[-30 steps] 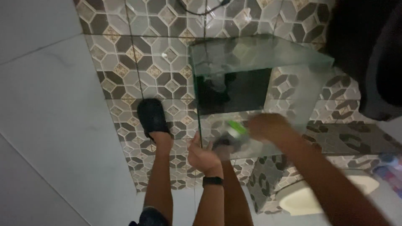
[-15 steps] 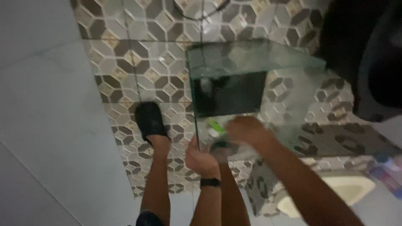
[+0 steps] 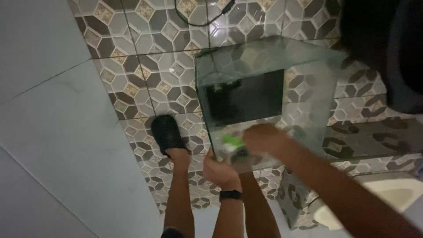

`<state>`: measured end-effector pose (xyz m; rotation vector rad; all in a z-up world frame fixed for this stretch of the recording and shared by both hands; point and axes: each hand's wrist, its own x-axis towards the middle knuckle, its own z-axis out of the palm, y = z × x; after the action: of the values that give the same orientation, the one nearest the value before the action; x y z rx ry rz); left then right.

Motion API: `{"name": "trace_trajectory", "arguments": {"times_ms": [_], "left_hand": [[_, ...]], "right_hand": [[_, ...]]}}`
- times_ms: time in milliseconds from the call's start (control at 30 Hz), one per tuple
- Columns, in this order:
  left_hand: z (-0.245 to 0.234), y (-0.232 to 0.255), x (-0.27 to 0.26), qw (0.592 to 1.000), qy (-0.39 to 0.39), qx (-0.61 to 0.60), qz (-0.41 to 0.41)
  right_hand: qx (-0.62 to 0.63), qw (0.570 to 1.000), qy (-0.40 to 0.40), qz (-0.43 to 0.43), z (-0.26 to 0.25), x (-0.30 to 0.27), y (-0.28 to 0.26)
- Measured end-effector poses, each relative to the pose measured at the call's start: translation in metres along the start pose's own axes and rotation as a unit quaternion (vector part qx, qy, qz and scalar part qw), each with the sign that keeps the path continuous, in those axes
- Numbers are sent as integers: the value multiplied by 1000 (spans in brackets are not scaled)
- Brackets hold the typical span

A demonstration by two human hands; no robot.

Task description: Cleaning a small glass aquarium tank in a bathroom using a brush and water.

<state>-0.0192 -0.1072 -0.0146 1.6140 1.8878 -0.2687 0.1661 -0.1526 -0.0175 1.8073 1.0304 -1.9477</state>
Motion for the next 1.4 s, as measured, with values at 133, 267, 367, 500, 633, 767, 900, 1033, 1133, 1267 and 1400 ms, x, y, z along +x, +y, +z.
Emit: {"name": "trace_trajectory", "arguments": {"times_ms": [133, 267, 367, 500, 633, 767, 900, 1033, 1133, 1267, 1400], "left_hand": [[12, -37, -1, 814, 13, -513, -270], [18, -25, 4, 991, 38, -123, 22], [2, -22, -1, 975, -32, -199, -96], [-18, -13, 5, 887, -138, -393, -199], [-39, -19, -17, 924, -169, -338, -59], [-47, -10, -36, 855, -267, -356, -267], [-47, 1, -39, 800, -369, -378, -284], [-21, -44, -29, 783, -357, -440, -258], [-15, -33, -28, 801, -317, -446, -244], [-12, -66, -22, 820, -328, -441, -160], [-19, -98, 14, 796, -322, -485, -166]], "right_hand": [[-4, 999, 2, -45, 15, -7, -14], [-17, 996, 38, -77, 11, -15, -10], [23, 998, 20, -64, 9, -40, -30], [113, 993, 29, -8, 39, -79, -4], [173, 967, 158, 97, 93, -131, 54], [175, 919, 273, 224, 127, -132, 89], [164, 877, 426, 146, 144, -114, 104], [187, 865, 429, 182, 141, -105, 98], [203, 874, 397, 192, 157, -87, 104], [203, 849, 449, 190, 180, -79, 89], [197, 819, 505, 186, 208, -64, 60]]}}
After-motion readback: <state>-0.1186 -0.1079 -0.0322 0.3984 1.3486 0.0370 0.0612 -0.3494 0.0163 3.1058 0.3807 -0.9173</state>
